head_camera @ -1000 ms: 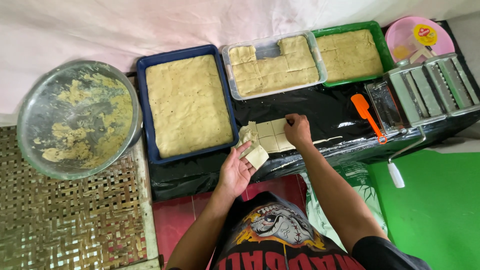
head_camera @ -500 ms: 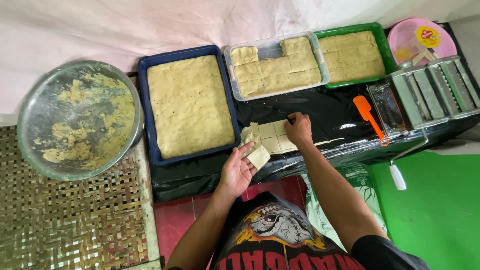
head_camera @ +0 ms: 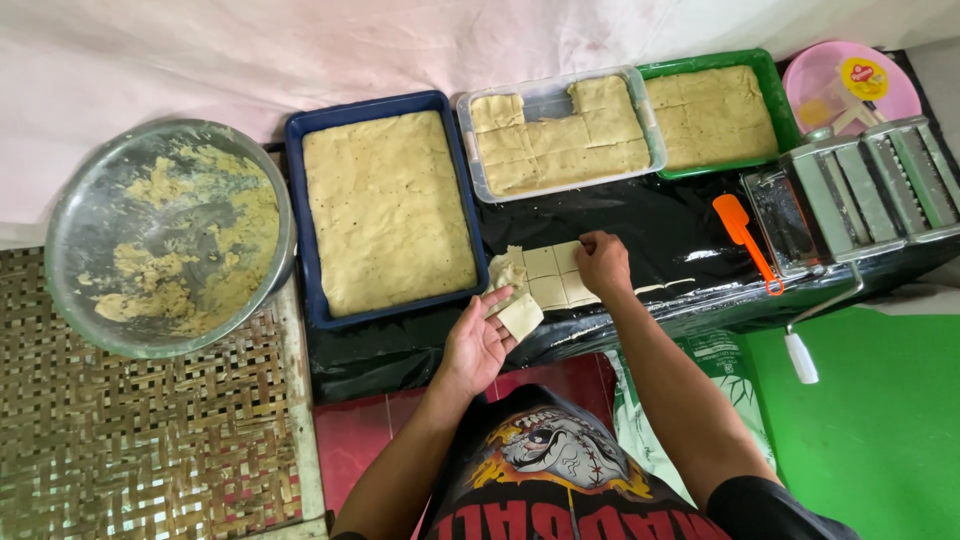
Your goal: Prepare and fill square dough pieces to create dumplings or pastries.
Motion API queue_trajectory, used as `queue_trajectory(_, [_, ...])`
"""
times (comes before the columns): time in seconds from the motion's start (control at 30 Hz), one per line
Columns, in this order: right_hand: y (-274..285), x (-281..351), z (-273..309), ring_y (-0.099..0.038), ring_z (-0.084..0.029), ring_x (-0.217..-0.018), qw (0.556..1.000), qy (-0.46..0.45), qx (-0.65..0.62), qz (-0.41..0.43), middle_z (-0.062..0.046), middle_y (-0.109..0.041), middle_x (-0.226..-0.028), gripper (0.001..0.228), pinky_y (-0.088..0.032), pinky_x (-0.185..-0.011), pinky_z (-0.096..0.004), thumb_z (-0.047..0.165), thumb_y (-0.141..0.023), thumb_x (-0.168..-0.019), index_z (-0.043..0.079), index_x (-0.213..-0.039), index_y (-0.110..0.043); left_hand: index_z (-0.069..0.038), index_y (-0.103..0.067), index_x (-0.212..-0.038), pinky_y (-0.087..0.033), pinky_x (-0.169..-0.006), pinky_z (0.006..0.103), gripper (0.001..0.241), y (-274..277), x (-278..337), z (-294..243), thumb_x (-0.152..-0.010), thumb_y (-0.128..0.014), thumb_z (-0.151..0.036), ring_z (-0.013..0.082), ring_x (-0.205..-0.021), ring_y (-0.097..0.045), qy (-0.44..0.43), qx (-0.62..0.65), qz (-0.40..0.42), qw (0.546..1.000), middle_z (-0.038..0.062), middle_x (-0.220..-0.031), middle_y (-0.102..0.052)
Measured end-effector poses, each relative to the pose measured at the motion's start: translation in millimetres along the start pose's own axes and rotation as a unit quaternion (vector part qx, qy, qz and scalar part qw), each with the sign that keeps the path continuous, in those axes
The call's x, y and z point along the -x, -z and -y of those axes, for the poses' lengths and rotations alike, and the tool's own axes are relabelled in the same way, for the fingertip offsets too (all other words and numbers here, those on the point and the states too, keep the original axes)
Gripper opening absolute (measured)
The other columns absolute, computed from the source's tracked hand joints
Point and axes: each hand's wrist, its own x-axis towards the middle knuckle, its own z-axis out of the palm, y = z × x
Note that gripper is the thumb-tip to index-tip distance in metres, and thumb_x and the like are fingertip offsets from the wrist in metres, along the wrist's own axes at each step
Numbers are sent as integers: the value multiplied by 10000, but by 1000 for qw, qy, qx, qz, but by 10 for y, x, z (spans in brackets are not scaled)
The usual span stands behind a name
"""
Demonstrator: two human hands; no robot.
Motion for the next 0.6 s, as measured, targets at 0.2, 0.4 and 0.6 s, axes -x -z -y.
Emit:
queue_trajectory(0.2, [42, 82, 56, -701, -343, -934, 997, 79, 12, -10, -180, -726, -1037, 173, -556, -833, -418, 163, -751, -876, 46, -1003, -764, -26, -504, -1452, -419, -1160, 499, 628, 90, 44, -22, -1035, -500, -495, 344, -1330, -559, -9, -1, 4, 1000, 229, -1398, -587])
queue_trajectory(0.4, [323, 272, 463, -760, -250, -837, 993, 41, -101, 36, -170, -773, -933, 214, -584, -736, -346, 148, -728, -918, 36, -1100, -733, -38, -500, -1452, -425, -1154, 492, 626, 148, 144, -64, -1022, -498, -493, 337, -1335, -566, -11, 13, -9, 1000, 210, -1405, -604])
queue_trajectory(0.6, [496, 172, 459, -711, -231, -919, 915, -93, -364, 150, -136, -723, -1039, 337, -638, -776, -395, 110, -694, -941, -27, -1244, -637, -37, -474, -1460, -436, -1145, 498, 635, 240, 438, -25, -1030, -495, -504, 351, -1316, -578, -54, 12, -9, 998, 232, -1401, -602])
